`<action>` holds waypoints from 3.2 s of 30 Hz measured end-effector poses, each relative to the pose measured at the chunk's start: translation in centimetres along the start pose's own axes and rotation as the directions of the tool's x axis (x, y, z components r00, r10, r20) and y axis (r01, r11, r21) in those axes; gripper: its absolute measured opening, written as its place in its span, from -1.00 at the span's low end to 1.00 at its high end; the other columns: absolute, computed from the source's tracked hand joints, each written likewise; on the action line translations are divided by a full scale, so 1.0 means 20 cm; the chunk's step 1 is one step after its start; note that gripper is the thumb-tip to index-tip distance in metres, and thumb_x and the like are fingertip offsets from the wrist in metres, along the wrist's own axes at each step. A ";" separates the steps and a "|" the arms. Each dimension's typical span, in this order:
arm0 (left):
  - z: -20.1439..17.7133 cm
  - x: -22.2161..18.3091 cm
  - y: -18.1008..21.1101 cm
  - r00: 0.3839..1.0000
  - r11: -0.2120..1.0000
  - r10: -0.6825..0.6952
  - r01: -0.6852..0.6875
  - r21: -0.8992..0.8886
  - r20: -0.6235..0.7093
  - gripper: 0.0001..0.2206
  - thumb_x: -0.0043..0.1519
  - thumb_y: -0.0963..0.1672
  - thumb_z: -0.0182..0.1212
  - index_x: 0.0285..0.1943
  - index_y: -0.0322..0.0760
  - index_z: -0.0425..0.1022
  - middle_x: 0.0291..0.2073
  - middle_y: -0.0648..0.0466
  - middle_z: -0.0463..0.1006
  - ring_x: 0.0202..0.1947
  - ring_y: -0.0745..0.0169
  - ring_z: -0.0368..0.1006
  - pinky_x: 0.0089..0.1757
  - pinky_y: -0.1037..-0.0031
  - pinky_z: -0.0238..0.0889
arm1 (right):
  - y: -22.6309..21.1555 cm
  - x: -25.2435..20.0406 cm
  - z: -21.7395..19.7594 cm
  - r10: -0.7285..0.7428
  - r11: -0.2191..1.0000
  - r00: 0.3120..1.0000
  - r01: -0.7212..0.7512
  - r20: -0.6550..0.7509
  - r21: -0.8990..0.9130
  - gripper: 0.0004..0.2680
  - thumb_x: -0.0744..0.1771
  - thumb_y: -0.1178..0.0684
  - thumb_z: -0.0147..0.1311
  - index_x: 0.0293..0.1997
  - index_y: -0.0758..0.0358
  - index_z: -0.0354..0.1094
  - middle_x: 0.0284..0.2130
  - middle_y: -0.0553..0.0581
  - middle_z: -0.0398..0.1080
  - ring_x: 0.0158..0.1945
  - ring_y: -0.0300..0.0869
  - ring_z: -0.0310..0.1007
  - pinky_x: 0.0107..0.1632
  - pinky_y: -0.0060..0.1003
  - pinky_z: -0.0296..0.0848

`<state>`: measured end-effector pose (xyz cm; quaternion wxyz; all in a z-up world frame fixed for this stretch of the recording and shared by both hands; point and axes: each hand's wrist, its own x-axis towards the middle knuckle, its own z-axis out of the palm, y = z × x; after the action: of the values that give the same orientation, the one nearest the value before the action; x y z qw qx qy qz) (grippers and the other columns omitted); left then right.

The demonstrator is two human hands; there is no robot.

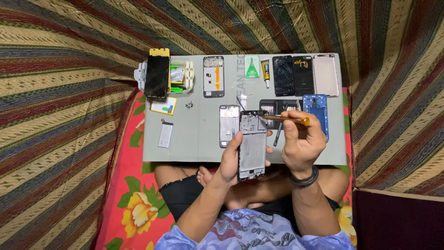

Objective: Assembling or repairing a mobile phone chassis by inspecting and adjusting internal components with a small tool.

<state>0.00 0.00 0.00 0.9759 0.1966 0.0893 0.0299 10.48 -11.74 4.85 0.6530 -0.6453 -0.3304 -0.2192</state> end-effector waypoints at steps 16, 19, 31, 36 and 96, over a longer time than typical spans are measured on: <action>-0.09 0.00 -0.11 0.995 0.996 -0.065 0.060 -0.067 -0.070 -0.42 0.38 0.09 -0.05 0.22 -0.60 0.39 -0.05 -0.37 0.58 -0.13 -0.19 0.59 -0.23 -0.07 0.56 | 0.15 -0.09 0.07 -0.169 0.985 0.985 0.170 -0.046 0.033 -0.64 0.32 0.35 0.21 0.17 0.59 0.09 -0.27 0.46 0.51 -0.28 0.14 0.61 -0.21 -0.09 0.62; -0.16 0.01 -0.15 0.993 0.995 -0.090 0.085 -0.057 -0.082 -0.43 0.38 0.11 -0.05 0.24 -0.52 0.38 -0.02 -0.35 0.56 -0.14 -0.19 0.58 -0.24 -0.10 0.56 | 0.16 -0.08 0.09 -0.169 0.984 0.985 0.171 -0.035 0.041 -0.57 0.30 0.38 0.23 0.24 0.58 0.04 -0.29 0.48 0.51 -0.33 0.16 0.61 -0.26 -0.06 0.63; -0.21 0.00 0.10 0.980 0.999 0.031 -0.032 0.000 -0.198 -0.38 0.33 0.16 -0.11 0.31 -0.40 0.31 0.23 -0.22 0.45 -0.11 -0.14 0.58 -0.25 -0.02 0.57 | 0.25 -0.28 -0.17 0.432 0.882 0.894 -0.392 -0.119 0.261 -0.46 0.44 0.28 -0.01 0.57 0.02 -0.29 -0.09 0.38 0.46 -0.24 0.07 0.60 -0.29 -0.22 0.69; -0.20 -0.01 0.08 0.967 0.999 0.036 -0.039 -0.006 -0.254 -0.36 0.30 0.18 -0.12 0.31 -0.36 0.31 0.27 -0.14 0.44 -0.11 -0.10 0.57 -0.23 -0.02 0.57 | 0.28 -0.48 -0.07 0.802 0.335 0.567 -0.688 0.188 0.644 -0.76 0.41 0.19 -0.07 0.24 0.14 0.19 -0.06 0.11 0.56 -0.21 -0.11 0.64 -0.26 -0.38 0.69; -0.58 -0.04 0.17 0.756 0.572 0.477 0.121 0.811 -0.449 -0.86 0.27 -0.18 0.23 -0.06 -0.33 0.63 -0.51 -0.01 0.55 -0.56 0.30 0.44 -0.49 0.56 0.38 | 0.29 -0.54 -0.14 0.859 0.410 0.489 -0.834 0.151 0.369 -0.87 0.45 0.07 -0.07 -0.27 0.15 0.21 -0.71 -0.23 -0.25 -0.70 -0.47 -0.30 -0.59 -0.57 -0.19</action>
<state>-3.05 7.33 -9.05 0.6810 0.6000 0.3899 0.1555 7.52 -15.55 -6.81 0.7986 -0.5699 0.0248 0.1921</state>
